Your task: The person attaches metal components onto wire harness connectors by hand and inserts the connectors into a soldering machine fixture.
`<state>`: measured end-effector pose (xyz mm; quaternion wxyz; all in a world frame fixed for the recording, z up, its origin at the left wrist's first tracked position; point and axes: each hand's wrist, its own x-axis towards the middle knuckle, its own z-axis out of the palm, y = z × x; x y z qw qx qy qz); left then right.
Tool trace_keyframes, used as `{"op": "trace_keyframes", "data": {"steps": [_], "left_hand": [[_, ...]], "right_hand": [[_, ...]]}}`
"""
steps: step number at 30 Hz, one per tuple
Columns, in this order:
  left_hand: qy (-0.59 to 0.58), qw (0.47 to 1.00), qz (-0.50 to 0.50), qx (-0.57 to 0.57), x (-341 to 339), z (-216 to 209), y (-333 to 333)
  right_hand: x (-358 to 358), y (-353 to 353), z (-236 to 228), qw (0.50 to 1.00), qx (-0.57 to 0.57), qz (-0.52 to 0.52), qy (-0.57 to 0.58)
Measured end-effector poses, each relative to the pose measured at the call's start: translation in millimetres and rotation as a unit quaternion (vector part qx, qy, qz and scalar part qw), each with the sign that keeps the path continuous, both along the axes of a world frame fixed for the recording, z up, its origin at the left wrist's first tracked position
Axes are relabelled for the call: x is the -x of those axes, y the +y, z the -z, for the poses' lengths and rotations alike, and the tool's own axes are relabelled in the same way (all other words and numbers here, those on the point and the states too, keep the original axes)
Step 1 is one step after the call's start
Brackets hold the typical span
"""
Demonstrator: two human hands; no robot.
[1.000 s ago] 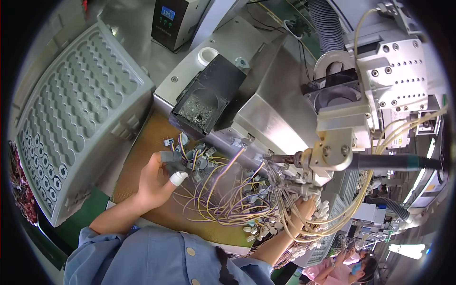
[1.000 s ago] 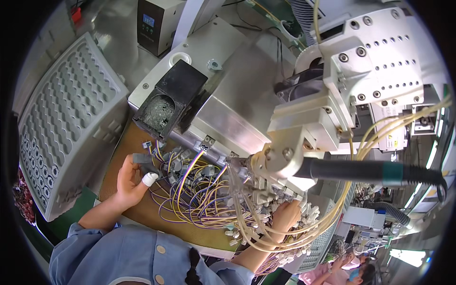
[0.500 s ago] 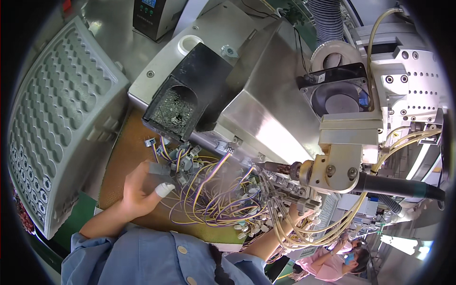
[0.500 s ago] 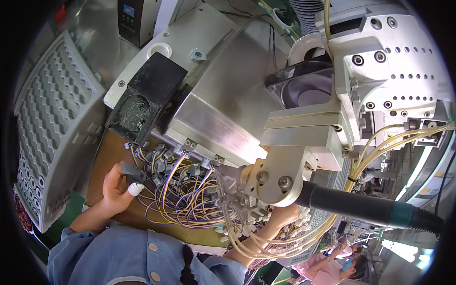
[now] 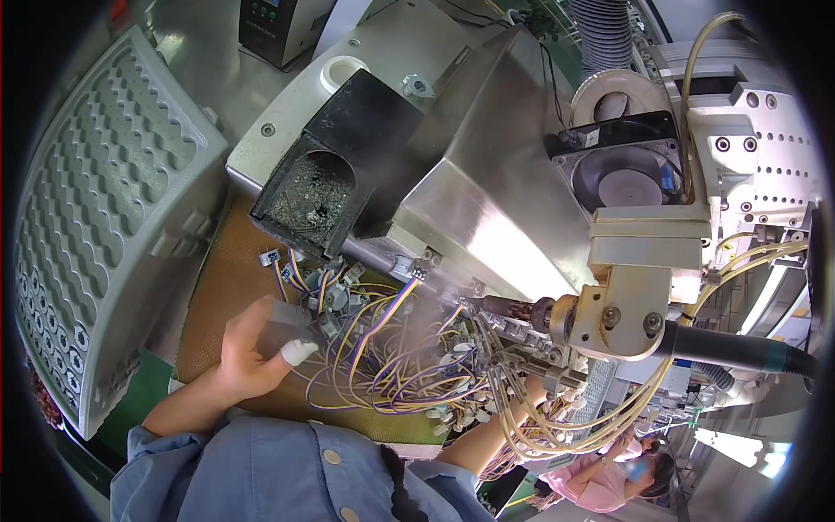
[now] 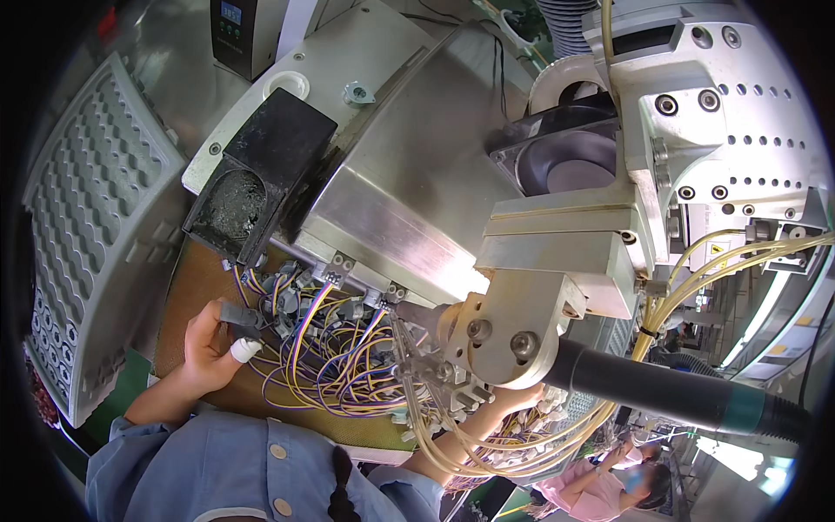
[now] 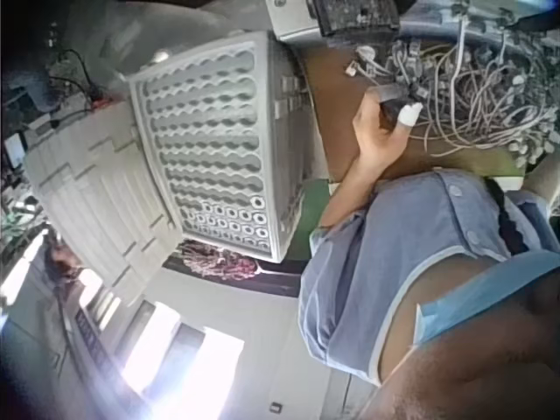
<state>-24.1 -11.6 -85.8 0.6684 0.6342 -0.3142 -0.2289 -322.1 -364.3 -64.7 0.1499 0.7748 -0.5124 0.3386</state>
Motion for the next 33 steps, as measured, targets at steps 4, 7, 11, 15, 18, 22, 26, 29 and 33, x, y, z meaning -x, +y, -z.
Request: {"op": "trace_keyframes", "data": {"steps": [4,7,11,15,18,22,26,29,33], "left_hand": [[-0.012,1.0,0.006,-0.009,-1.4,-3.1,-0.5],[-0.016,1.0,0.006,-0.003,-1.3,-4.3,0.1],[-0.025,0.999,0.005,0.021,-2.6,-2.6,-0.3],[-0.055,0.995,0.008,0.084,-10.2,-4.8,-1.0],[-0.012,0.992,0.013,0.125,-16.9,-21.2,1.7],[0.206,0.883,0.157,0.391,-20.8,-73.1,13.1],[0.22,0.708,0.358,0.568,-17.8,-142.9,21.4],[0.148,0.626,0.466,0.607,-13.7,-183.6,23.9],[0.106,0.592,0.512,0.613,-13.5,-206.1,25.0]], "right_hand": [[21.3,-17.3,22.2,0.999,-0.026,0.026,-0.007],[29.8,-27.9,33.6,0.999,-0.037,0.036,-0.013],[20.2,-22.7,25.1,0.994,-0.043,0.012,-0.099],[1.4,-2.8,1.0,0.995,-0.04,0.012,-0.088],[-4.7,2.9,-7.1,0.999,0.014,0.028,-0.021],[-0.2,-7.3,-2.6,0.996,0.074,-0.022,0.037],[6.3,-12.9,1.9,0.994,-0.033,-0.053,-0.085],[5.1,-14.1,-4.1,0.999,-0.043,-0.022,0.02],[-2.8,-9.8,-11.6,0.989,-0.133,-0.007,-0.061]]}}
